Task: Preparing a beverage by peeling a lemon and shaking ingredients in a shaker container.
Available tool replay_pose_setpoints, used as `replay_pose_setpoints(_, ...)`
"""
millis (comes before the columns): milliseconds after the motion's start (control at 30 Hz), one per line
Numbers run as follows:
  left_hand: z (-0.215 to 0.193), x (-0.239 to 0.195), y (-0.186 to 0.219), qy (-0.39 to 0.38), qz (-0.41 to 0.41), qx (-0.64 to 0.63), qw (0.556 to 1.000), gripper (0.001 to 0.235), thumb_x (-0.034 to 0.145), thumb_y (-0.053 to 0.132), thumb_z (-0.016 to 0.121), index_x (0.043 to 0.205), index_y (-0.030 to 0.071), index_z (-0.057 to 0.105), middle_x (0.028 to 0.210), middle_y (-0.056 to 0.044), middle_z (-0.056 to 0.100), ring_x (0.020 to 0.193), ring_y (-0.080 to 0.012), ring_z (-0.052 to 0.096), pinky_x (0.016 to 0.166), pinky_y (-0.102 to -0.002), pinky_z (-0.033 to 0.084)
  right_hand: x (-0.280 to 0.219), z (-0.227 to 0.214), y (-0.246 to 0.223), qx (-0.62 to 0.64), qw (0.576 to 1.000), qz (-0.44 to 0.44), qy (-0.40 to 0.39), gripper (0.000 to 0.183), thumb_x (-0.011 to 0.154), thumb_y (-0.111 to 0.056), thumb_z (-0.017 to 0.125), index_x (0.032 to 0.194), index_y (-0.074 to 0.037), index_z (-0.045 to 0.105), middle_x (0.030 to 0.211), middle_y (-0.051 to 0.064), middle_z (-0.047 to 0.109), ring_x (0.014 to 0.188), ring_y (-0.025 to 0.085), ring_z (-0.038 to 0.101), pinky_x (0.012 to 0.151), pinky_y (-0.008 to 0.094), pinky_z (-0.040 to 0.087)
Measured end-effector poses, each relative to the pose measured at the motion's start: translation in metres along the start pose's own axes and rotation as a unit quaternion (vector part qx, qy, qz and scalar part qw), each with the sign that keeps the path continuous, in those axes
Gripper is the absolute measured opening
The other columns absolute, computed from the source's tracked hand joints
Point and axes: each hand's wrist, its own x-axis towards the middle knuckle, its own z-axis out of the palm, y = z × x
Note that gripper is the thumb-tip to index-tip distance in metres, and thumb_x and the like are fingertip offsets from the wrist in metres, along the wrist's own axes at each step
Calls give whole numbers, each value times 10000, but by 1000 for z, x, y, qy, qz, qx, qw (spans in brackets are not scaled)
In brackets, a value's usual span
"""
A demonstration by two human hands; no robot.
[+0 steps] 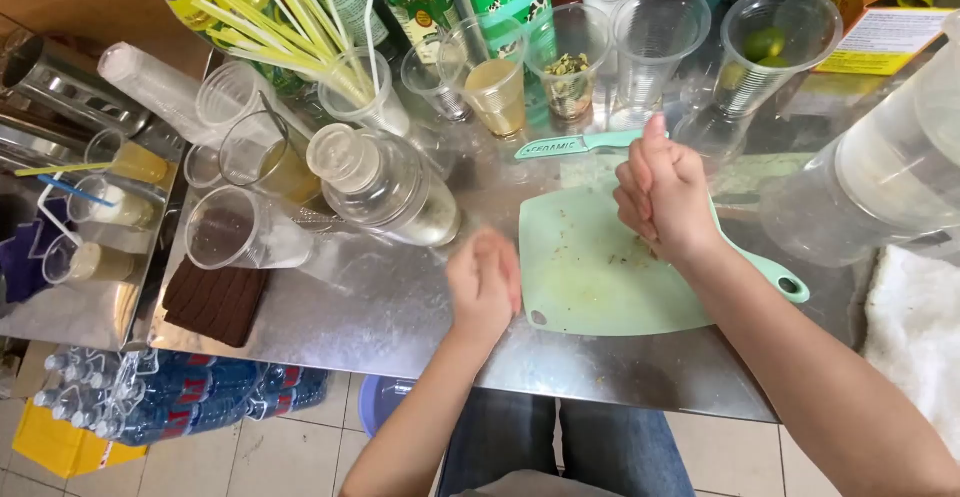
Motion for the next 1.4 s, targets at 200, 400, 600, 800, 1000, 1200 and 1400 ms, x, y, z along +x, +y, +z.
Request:
replay_pose_setpoints(200,-33,-38,16,13,1,59,998,678,1104,288,368,462,131,518,309,-12,471,252,-150,429,313,-233,376,9,-20,21,-213,975,-59,-21,869,1095,-611,103,424,-130,376,377,13,262,345,80,227,349,218,190)
replay_pose_setpoints(400,-74,-69,17,39,-45,243,968,256,1056,123,507,939,39,718,614,-52,693,427,-129,604,428,-237,516,0,0,22,-419,826,-361,-113,728,856,247,674,1499,-58,523,1314,168,538,1036,300,638,875,421,624)
replay_pose_setpoints(600,-74,-75,14,117,-49,212,969,184,1059,53,481,1132,-14,637,858,-101,735,377,-111,596,370,-230,508,-4,-24,35,-444,852,-258,-101,229,1024,20,623,1179,-86,755,550,56,598,400,211,572,501,340,526)
replay_pose_setpoints(800,-85,-82,0,152,-83,77,982,346,1107,138,290,963,-21,561,353,-27,473,232,-125,447,274,-219,362,3,-63,55,-487,823,-252,-148,481,1073,-223,553,597,-195,616,372,-32,499,382,289,468,492,346,452)
replay_pose_setpoints(1000,-91,-106,-66,172,-11,-33,984,571,1134,353,183,711,122,490,371,-1,389,270,-111,343,319,-200,250,2,-73,59,-483,802,-270,-225,607,1039,-407,314,515,-197,535,434,-21,500,409,296,470,456,366,466)
replay_pose_setpoints(1200,-89,-86,-16,136,-168,18,976,927,960,774,31,613,90,551,339,-28,393,297,-113,391,333,-199,313,-52,74,0,-484,785,-296,-248,33,887,-119,751,866,-96,738,728,63,704,691,293,702,685,421,597)
replay_pose_setpoints(1400,-85,-93,-32,155,-156,-10,975,851,1022,702,180,627,67,585,371,-20,389,308,-118,396,334,-212,306,-28,136,1,-431,856,-209,-194,1067,698,-40,904,1550,43,268,1451,337,459,1365,527,451,1086,627,405)
